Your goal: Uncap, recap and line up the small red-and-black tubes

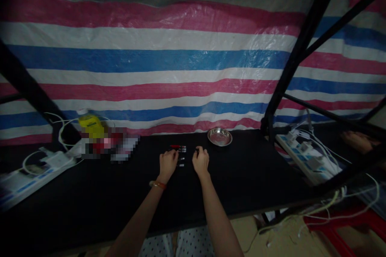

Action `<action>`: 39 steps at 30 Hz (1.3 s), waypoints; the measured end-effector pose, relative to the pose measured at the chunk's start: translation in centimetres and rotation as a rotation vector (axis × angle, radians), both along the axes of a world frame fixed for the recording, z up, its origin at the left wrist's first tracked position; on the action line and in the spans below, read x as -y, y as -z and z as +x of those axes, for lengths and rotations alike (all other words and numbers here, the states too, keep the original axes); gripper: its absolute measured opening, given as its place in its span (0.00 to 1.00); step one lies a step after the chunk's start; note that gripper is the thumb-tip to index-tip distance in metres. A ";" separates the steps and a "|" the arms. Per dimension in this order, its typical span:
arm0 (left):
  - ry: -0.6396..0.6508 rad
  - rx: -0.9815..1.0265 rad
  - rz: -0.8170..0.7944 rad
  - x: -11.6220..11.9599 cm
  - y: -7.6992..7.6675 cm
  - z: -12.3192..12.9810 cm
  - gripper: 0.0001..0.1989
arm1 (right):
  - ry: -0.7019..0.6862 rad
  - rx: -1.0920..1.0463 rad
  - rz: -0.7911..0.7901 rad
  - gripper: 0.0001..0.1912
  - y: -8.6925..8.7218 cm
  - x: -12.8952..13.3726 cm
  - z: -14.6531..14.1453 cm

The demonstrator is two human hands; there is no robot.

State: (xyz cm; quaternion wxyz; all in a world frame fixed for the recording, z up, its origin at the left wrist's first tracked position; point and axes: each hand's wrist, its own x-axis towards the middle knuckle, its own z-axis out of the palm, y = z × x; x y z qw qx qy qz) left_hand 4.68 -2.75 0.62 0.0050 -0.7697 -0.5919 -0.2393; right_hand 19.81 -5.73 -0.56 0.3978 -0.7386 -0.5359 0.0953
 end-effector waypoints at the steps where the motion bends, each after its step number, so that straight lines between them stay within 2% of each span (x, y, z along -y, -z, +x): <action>1: 0.001 -0.001 -0.003 0.0 0.0 0.0 0.17 | -0.013 0.022 0.019 0.15 0.0 0.0 0.0; 5: 0.000 -0.003 -0.002 0.2 -0.2 0.0 0.17 | -0.069 0.112 0.013 0.15 -0.2 0.3 -0.2; 11: -0.003 0.024 -0.022 0.3 -0.3 -0.1 0.16 | -0.052 0.197 -0.013 0.11 -0.5 0.6 -0.7; 13: -0.001 0.027 -0.018 0.3 -0.2 -0.1 0.16 | -0.029 0.199 -0.010 0.17 -0.4 0.8 -0.8; 18: -0.009 0.044 -0.038 0.3 -0.3 -0.2 0.16 | 0.032 0.209 -0.087 0.49 0.4 1.6 -0.9; 20: -0.016 0.061 -0.047 0.3 -0.4 -0.3 0.16 | 0.020 0.223 -0.137 0.53 0.8 1.8 -0.9; 24: -0.038 0.087 -0.077 0.1 -0.4 -0.4 0.16 | -0.012 0.250 -0.196 0.44 1.0 1.4 -0.8; 31: 0.005 0.058 -0.077 0.1 -0.3 -0.3 0.16 | -0.143 0.195 -0.121 0.22 0.9 -0.9 0.0; 39: 0.046 -0.004 -0.062 0.0 -0.3 -0.1 0.18 | -0.237 0.090 0.010 0.15 1.7 -3.0 0.8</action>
